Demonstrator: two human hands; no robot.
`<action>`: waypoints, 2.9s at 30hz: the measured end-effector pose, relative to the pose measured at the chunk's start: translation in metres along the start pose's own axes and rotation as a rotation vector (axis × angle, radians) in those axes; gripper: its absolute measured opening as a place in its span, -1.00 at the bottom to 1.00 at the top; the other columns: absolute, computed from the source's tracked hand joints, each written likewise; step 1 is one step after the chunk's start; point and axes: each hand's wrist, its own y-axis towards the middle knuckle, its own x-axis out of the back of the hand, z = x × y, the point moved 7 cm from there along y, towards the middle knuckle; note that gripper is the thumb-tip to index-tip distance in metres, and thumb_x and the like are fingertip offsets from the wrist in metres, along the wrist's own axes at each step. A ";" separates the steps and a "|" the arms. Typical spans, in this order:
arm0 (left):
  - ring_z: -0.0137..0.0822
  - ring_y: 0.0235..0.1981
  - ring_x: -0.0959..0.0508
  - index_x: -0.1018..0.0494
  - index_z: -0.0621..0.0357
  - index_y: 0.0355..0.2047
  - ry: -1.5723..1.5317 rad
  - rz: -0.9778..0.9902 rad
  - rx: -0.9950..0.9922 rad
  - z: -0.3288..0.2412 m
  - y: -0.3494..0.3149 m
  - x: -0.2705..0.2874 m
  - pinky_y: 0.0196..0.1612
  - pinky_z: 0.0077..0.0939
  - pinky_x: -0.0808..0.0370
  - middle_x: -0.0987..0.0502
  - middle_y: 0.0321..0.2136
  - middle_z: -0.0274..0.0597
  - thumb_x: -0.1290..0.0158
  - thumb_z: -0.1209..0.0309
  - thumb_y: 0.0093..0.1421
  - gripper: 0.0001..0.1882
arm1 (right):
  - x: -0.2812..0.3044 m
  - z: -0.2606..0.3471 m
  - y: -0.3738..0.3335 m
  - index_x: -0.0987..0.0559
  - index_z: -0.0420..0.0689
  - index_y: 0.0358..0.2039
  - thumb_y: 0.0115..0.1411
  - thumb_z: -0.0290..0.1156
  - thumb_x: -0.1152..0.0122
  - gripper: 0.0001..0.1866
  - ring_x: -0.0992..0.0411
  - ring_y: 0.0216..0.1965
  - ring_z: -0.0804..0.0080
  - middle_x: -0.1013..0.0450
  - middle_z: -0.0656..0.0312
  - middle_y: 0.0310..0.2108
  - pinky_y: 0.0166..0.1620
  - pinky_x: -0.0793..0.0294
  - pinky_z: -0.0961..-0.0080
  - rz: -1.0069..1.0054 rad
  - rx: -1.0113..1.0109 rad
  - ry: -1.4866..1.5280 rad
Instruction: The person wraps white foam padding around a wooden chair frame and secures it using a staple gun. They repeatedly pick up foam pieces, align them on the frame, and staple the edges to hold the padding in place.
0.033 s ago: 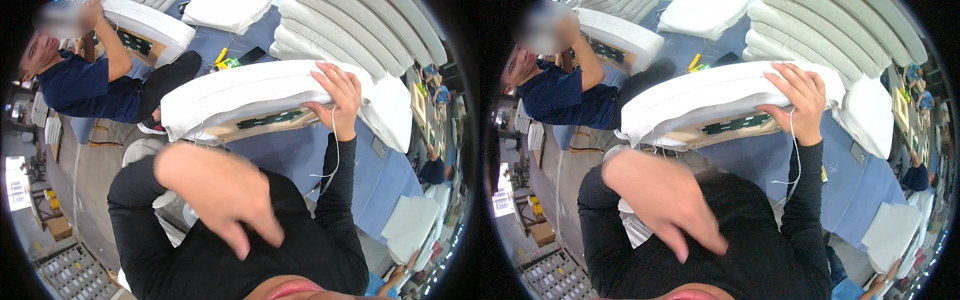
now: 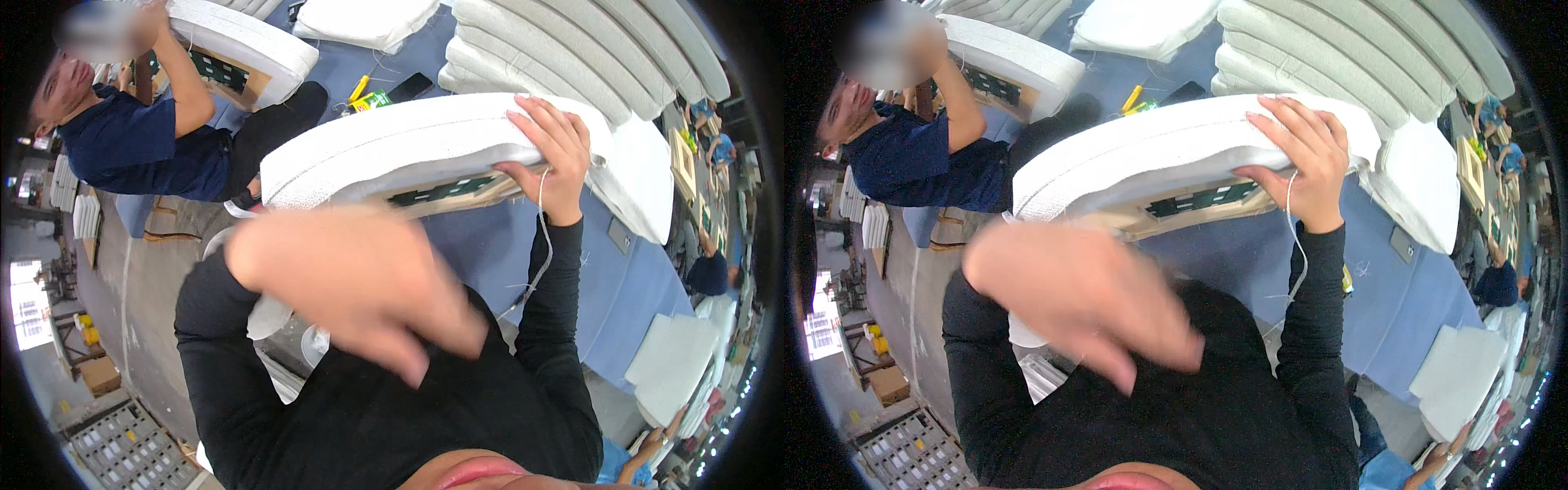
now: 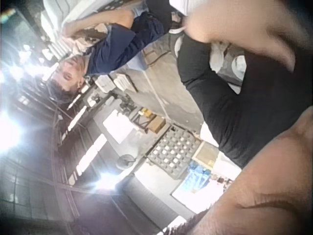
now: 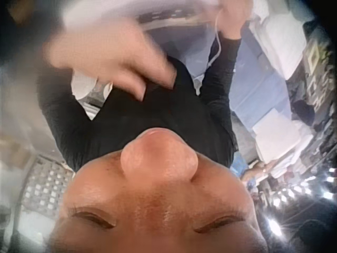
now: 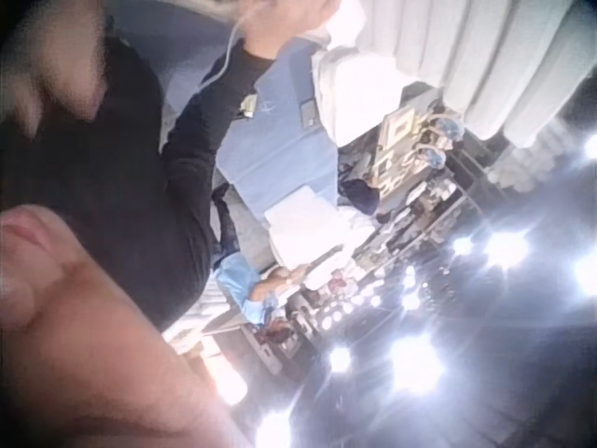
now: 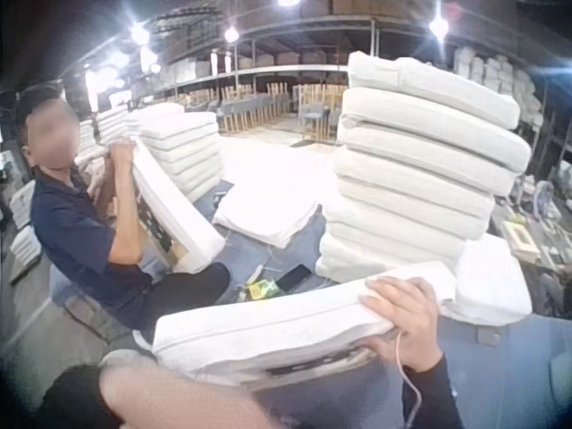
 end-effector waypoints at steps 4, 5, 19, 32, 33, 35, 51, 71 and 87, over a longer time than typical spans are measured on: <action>0.05 0.28 -0.63 -0.57 0.17 0.33 0.933 -0.742 0.416 0.036 -0.076 0.098 0.43 -0.09 -0.43 -0.66 0.24 0.01 -0.19 0.21 0.46 -0.48 | -0.007 -0.003 0.003 -0.81 0.08 0.09 -0.10 0.11 -0.67 -0.28 -0.62 0.23 0.25 -0.71 0.29 0.17 0.24 -0.40 0.28 -0.012 0.000 0.030; 0.06 0.29 -0.62 -0.56 0.16 0.34 0.654 -0.548 0.435 0.046 -0.080 0.089 0.47 -0.09 -0.38 -0.66 0.25 0.00 -0.15 0.21 0.48 -0.49 | -0.011 -0.011 -0.001 -0.80 0.07 0.10 -0.05 0.17 -0.63 -0.28 -0.61 0.26 0.27 -0.70 0.29 0.18 0.29 -0.38 0.27 -0.010 -0.005 0.023; 0.01 0.37 -0.53 -0.55 0.09 0.34 0.314 -1.295 0.330 0.137 -0.212 0.056 0.42 -0.16 -0.43 -0.52 0.35 0.05 -0.43 0.46 -0.01 -0.19 | 0.007 -0.023 0.018 -0.37 0.04 0.58 0.14 -0.57 -0.42 -0.05 -0.16 0.62 0.01 -0.31 0.01 0.56 0.65 0.01 0.04 0.589 -0.451 -0.321; 0.22 0.45 -0.42 -0.70 0.08 0.13 0.714 -1.547 0.278 0.136 -0.237 0.044 0.48 0.10 -0.33 -0.51 0.38 0.07 -0.30 0.50 0.01 -0.41 | -0.164 0.064 0.139 -0.63 0.12 0.33 -0.19 0.01 -0.76 -0.02 -0.49 0.32 0.12 -0.57 0.22 0.30 0.41 -0.32 0.05 0.397 -0.051 0.024; 0.23 0.42 -0.43 -0.73 0.05 0.09 0.882 -1.586 0.276 0.131 -0.237 0.032 0.45 0.13 -0.36 -0.53 0.35 0.07 -0.33 0.50 0.00 -0.45 | -0.167 0.060 0.143 -0.63 0.16 0.32 -0.19 -0.01 -0.75 -0.03 -0.51 0.29 0.16 -0.59 0.28 0.26 0.39 -0.34 0.05 0.385 -0.050 0.033; 0.24 0.37 -0.46 -0.76 -0.01 0.02 1.007 -1.578 0.332 0.138 -0.224 0.011 0.40 0.14 -0.39 -0.56 0.32 0.04 -0.38 0.48 0.02 -0.52 | -0.179 0.054 0.148 -0.64 0.16 0.32 -0.18 -0.02 -0.76 -0.04 -0.51 0.29 0.16 -0.59 0.27 0.26 0.39 -0.34 0.05 0.391 -0.038 0.049; 0.17 0.44 -0.38 -0.84 -0.07 -0.21 1.215 -1.631 0.520 0.164 -0.207 0.064 0.42 0.01 -0.35 -0.52 0.38 -0.04 -0.44 0.47 0.08 -0.76 | -0.184 0.040 0.146 -0.65 0.18 0.30 -0.15 -0.03 -0.75 -0.09 -0.52 0.30 0.22 -0.62 0.31 0.23 0.40 -0.32 0.03 0.340 -0.094 0.108; -0.23 -0.46 -0.51 -0.40 0.14 -0.26 0.676 -2.108 -0.900 -0.042 -0.297 -0.007 -0.38 -0.21 -0.56 -0.48 -0.27 -0.11 -0.12 0.29 0.49 -0.77 | -0.186 0.033 0.143 -0.66 0.17 0.29 -0.18 -0.10 -0.77 -0.09 -0.50 0.31 0.19 -0.60 0.30 0.26 0.42 -0.33 0.10 0.307 -0.100 0.129; -0.24 -0.42 -0.56 -0.71 0.10 -0.18 1.281 -1.116 0.397 0.128 -0.175 0.075 -0.30 -0.29 -0.49 -0.50 -0.47 -0.34 -0.36 0.51 0.06 -0.73 | -0.165 0.047 0.128 -0.69 0.24 0.26 -0.21 -0.12 -0.76 -0.11 -0.54 0.26 0.25 -0.63 0.34 0.19 0.38 -0.35 0.09 0.198 -0.086 0.114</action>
